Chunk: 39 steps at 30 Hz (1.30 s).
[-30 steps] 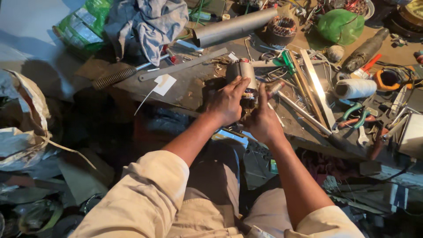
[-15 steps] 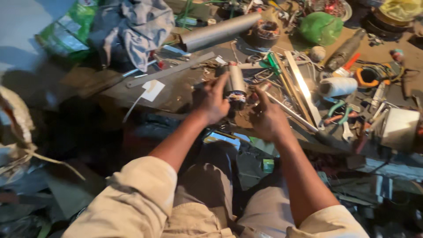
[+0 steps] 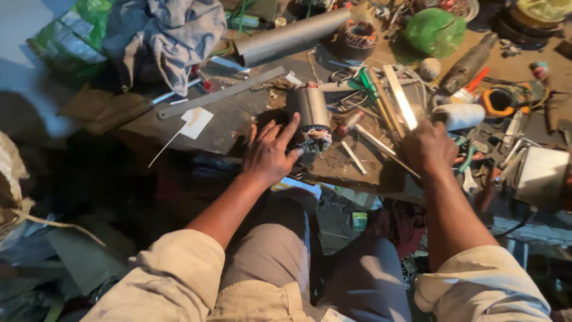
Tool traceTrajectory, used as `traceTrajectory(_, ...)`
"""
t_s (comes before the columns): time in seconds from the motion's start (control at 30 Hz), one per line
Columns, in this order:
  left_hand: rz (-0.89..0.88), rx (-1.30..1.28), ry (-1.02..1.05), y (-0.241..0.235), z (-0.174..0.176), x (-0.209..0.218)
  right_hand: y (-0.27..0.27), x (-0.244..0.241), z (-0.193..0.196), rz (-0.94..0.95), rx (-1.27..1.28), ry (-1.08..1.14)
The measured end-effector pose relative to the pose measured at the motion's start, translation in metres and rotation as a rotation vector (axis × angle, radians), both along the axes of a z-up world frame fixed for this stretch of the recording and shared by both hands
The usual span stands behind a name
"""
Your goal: The person uses a hammer and a metal bar to repeatedly strike a cylindrical electrical component on a cluttered workbench. The person rotates the component and continues hammering different sides while handling wires and tools nearby.
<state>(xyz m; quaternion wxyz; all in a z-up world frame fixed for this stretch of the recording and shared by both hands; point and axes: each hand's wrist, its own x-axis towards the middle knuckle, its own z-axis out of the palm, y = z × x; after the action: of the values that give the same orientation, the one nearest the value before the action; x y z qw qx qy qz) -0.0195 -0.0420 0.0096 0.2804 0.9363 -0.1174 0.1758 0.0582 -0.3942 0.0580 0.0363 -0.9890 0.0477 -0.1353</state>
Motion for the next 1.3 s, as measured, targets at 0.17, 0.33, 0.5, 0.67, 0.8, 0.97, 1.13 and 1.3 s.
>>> traceTrajectory(0.17, -0.001, -0.002, -0.09, -0.007, -0.003, 0.006, -0.022, 0.034, -0.021, -0.084, -0.003, 0.075)
traceTrajectory(0.33, -0.025, -0.004, -0.099, -0.01, -0.003, 0.011, -0.031, 0.029, -0.013, 0.146, 0.047, -0.181)
traceTrajectory(0.5, -0.058, -0.047, -0.11, -0.016, 0.001, 0.02, 0.03, -0.064, 0.001, 0.328, 1.324, 0.081)
traceTrajectory(0.67, -0.11, -0.099, -0.108, -0.037, 0.004, 0.031, 0.089, -0.148, -0.032, 0.276, 1.65, 0.215)
traceTrajectory(0.8, -0.133, -0.14, -0.076, -0.048, 0.009, 0.032, 0.094, -0.16, -0.034, 0.327, 1.845, 0.139)
traceTrajectory(0.97, -0.085, -0.057, -0.066, -0.05, 0.02, 0.026, 0.095, -0.158, -0.019, 0.253, 1.534, 0.247)
traceTrajectory(1.13, -0.098, -0.043, -0.073, -0.052, 0.019, 0.028, 0.093, -0.154, -0.017, 0.338, 1.282, 0.23)
traceTrajectory(1.3, -0.111, -0.086, -0.063, -0.064, 0.01, 0.04, 0.077, -0.146, -0.006, 0.189, 1.45, 0.343)
